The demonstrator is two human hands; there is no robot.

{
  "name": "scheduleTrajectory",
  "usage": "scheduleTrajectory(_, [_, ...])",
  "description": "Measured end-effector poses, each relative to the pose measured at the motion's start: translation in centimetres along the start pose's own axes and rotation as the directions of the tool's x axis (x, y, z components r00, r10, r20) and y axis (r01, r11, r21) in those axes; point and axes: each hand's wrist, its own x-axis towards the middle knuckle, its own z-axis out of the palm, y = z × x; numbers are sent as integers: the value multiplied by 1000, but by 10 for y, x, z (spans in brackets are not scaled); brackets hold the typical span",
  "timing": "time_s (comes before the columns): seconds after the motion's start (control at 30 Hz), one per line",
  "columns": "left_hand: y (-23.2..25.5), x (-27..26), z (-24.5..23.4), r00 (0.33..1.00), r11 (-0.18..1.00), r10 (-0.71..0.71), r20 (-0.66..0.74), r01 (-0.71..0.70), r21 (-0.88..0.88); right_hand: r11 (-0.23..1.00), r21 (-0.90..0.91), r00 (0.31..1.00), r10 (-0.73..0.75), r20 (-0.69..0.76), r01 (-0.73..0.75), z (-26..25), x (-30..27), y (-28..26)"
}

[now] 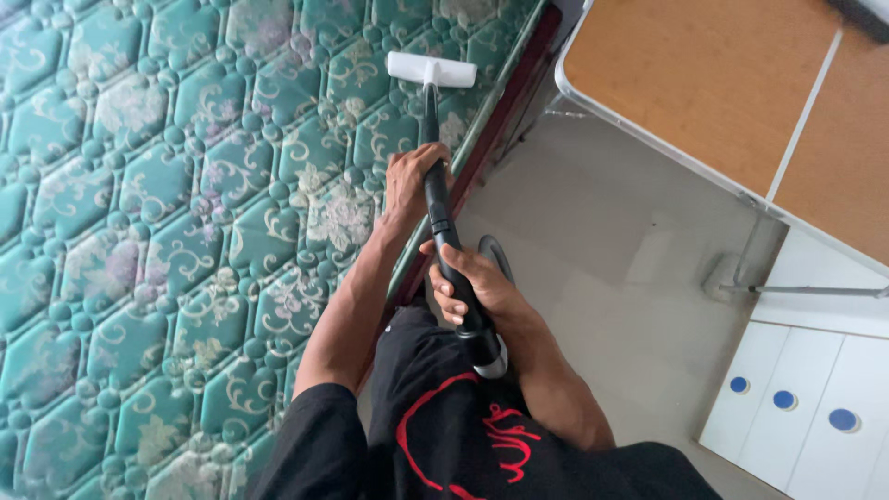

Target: The person vacuums a mattress with a hand-held vacuum head attachment, moving the head in overlapping strokes across the quilted surface of the bed.

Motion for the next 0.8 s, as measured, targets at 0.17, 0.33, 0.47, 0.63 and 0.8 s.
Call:
scheduleTrajectory(0.17, [-27, 31, 0, 998, 998, 55, 21, -55, -26, 998, 28, 998, -60, 8, 60, 3, 31, -16])
scheduleTrajectory(0.33, [-52, 49, -4, 996, 994, 23, 90, -13, -108, 996, 7, 996, -93, 15, 93, -2, 63, -18])
scheduleTrajectory(0.47, [-78, 49, 7, 981, 995, 20, 194, 0, -100, 995, -21, 995, -96, -26, 95, -20, 83, -14])
scheduleTrajectory(0.63, [-100, 62, 19, 960, 994, 98, 263, -82, -71, 992, -83, 987, -106, -124, 96, -33, 98, -16])
scheduleTrajectory(0.8, [-91, 64, 22, 957, 999, 30, 287, -18, -45, 990, -60, 981, -131, -141, 124, -22, 84, -23])
